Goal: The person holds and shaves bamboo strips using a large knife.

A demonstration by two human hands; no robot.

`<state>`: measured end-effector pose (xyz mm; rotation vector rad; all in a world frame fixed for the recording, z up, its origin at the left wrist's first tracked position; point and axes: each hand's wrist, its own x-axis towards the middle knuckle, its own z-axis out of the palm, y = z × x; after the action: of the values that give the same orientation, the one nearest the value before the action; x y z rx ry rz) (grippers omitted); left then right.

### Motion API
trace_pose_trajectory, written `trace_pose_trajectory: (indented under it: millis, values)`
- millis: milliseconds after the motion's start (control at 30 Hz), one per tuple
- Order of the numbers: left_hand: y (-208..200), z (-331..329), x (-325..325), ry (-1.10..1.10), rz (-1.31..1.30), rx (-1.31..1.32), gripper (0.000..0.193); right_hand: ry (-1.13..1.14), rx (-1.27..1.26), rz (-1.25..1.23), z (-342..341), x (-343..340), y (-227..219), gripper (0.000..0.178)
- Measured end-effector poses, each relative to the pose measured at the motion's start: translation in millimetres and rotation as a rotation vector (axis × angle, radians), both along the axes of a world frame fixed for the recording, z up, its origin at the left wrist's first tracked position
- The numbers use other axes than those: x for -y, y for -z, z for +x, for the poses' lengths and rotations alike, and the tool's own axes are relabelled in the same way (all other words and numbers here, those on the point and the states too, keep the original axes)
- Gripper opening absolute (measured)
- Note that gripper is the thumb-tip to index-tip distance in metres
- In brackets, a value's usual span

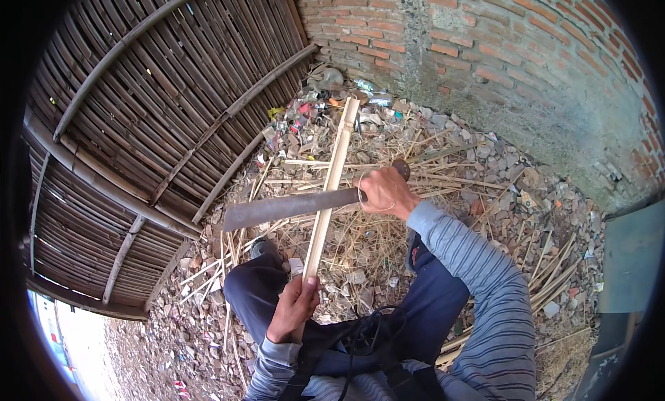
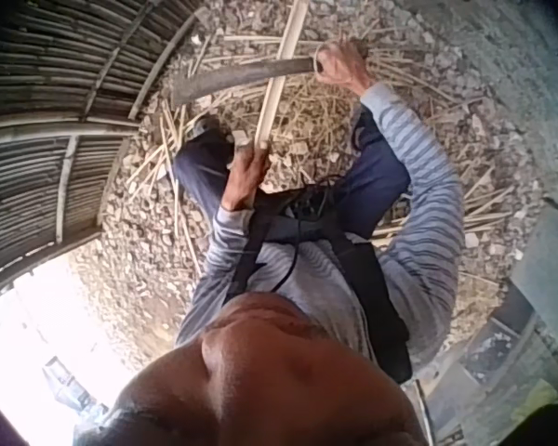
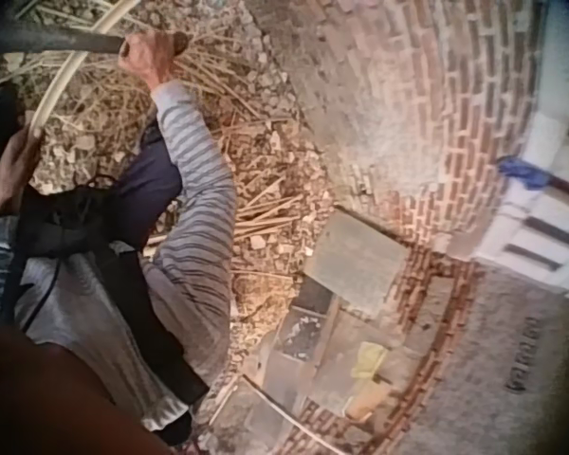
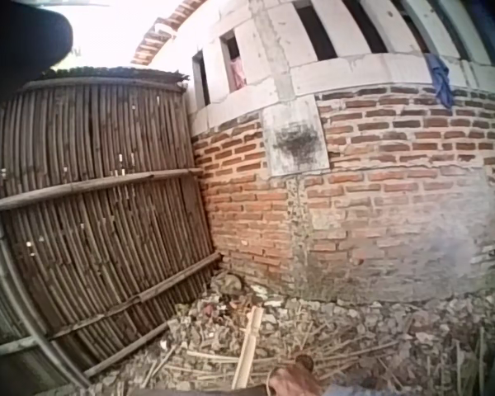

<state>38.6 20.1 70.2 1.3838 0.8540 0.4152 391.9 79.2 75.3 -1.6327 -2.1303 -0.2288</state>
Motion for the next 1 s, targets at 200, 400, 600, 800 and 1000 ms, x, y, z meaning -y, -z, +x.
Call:
trace_pose_trajectory:
  millis: [200,400,600,800,1000]
  values:
    - [22.4,-17.3,38.9,-0.132,1.007,-0.272,0.028,0.503,-0.37,-0.208,48.7,-33.1,-0.3,0.026]
    - [5.0,-19.5,24.0,-0.138,0.762,-0.365,0.02,0.616,-0.542,-0.091,65.1,-16.3,12.4,0.034]
    - [-8.1,-21.8,8.8,-0.087,0.519,-0.345,0.02,0.682,-0.695,-0.009,50.4,-2.0,-12.1,0.033]
    - [10.7,-19.1,1.3,-0.036,0.879,-0.312,0.02,0.563,-0.646,0.107,43.5,1.6,-12.4,0.03]
    - [-0.1,0.4,-6.4,-0.077,0.962,-0.445,0.016,0.307,-0.426,0.068,18.4,6.5,-13.3,0.023]
